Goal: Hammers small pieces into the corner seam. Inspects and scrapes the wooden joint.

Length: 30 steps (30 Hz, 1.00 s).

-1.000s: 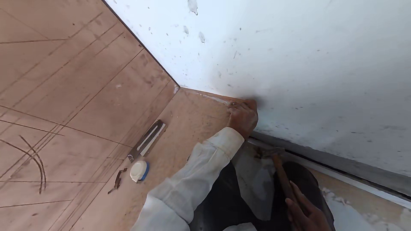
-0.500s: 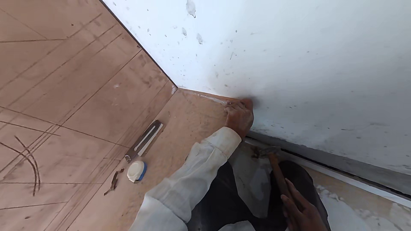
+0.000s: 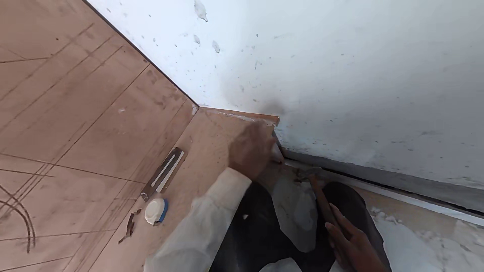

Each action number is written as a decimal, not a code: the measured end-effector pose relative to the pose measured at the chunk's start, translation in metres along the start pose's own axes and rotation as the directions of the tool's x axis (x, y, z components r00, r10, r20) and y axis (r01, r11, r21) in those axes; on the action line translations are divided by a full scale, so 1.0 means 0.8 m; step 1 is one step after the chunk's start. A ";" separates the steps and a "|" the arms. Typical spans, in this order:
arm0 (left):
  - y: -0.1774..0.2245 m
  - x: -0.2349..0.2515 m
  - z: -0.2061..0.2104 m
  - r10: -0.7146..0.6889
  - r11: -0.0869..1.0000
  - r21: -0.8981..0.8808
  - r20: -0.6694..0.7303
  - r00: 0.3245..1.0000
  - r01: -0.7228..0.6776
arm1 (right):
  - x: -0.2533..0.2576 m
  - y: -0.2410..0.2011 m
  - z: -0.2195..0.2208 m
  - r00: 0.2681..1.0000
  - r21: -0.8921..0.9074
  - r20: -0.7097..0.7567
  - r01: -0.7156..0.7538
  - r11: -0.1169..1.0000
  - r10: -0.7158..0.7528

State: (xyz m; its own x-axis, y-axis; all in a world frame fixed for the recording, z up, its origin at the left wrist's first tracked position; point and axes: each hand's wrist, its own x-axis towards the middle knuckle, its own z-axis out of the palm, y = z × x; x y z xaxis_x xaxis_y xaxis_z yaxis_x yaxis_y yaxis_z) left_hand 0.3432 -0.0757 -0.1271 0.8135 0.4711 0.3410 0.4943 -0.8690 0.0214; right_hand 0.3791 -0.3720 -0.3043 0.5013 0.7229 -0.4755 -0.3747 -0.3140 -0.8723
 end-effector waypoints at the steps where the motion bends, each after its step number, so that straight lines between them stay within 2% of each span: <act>1: -0.033 0.009 0.028 -0.080 0.996 0.038 -0.092 0.993 0.083 | 0.001 0.002 0.001 1.000 -0.002 0.000 -0.001 1.000 0.001; 2: -0.057 0.021 0.038 -0.203 0.978 0.029 -0.065 0.977 0.205 | 0.001 0.002 0.001 1.000 -0.005 0.000 0.002 1.000 -0.002; 3: -0.069 0.035 0.027 -0.353 0.935 0.001 0.089 0.932 0.354 | 0.001 0.002 0.002 1.000 -0.007 0.002 0.006 1.000 -0.006; 4: -0.074 0.051 0.006 -0.463 0.870 -0.043 0.276 0.842 0.492 | 0.000 0.001 0.003 1.000 -0.004 0.004 0.009 1.000 -0.009; 5: -0.079 0.060 -0.001 -0.506 0.823 -0.069 0.362 0.783 0.564 | -0.001 0.000 0.003 1.000 -0.006 0.007 0.013 1.000 -0.013; 6: -0.081 0.061 0.000 -0.511 0.810 -0.092 0.372 0.775 0.579 | -0.001 -0.001 0.002 1.000 -0.010 0.006 0.017 1.000 -0.017; 8: -0.069 0.057 0.003 -0.460 0.834 -0.140 0.355 0.814 0.533 | 0.000 0.000 0.002 1.000 -0.014 -0.008 0.027 1.000 -0.027; 14: -0.041 0.031 0.001 -0.197 0.929 -0.242 0.321 0.926 0.281 | 0.002 0.003 0.005 1.000 -0.014 -0.005 0.030 0.999 -0.030; 17: -0.024 0.026 0.002 -0.095 0.935 -0.301 0.295 0.951 0.187 | 0.002 0.005 0.005 1.000 -0.024 0.011 0.028 0.999 -0.027; 26: 0.008 0.011 -0.008 -0.052 0.883 -0.438 0.272 0.961 0.171 | 0.001 0.002 0.006 1.000 -0.057 -0.012 0.022 0.998 -0.023; 28: 0.012 0.004 -0.016 -0.040 0.830 -0.516 0.323 0.946 0.211 | 0.002 0.001 0.006 1.000 -0.065 -0.003 0.015 0.998 -0.015; 30: 0.008 -0.009 -0.015 -0.014 0.727 -0.649 0.312 0.950 0.224 | 0.005 -0.003 0.005 1.000 -0.080 0.015 -0.004 0.997 0.005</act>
State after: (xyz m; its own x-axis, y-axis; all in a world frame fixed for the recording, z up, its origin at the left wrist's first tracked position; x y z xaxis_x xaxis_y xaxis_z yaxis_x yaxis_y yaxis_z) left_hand 0.3369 -0.0866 -0.1177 0.8617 0.5065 0.0304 0.3426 -0.6249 0.7015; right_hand 0.3786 -0.3661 -0.3035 0.4873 0.7305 -0.4785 -0.3134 -0.3652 -0.8766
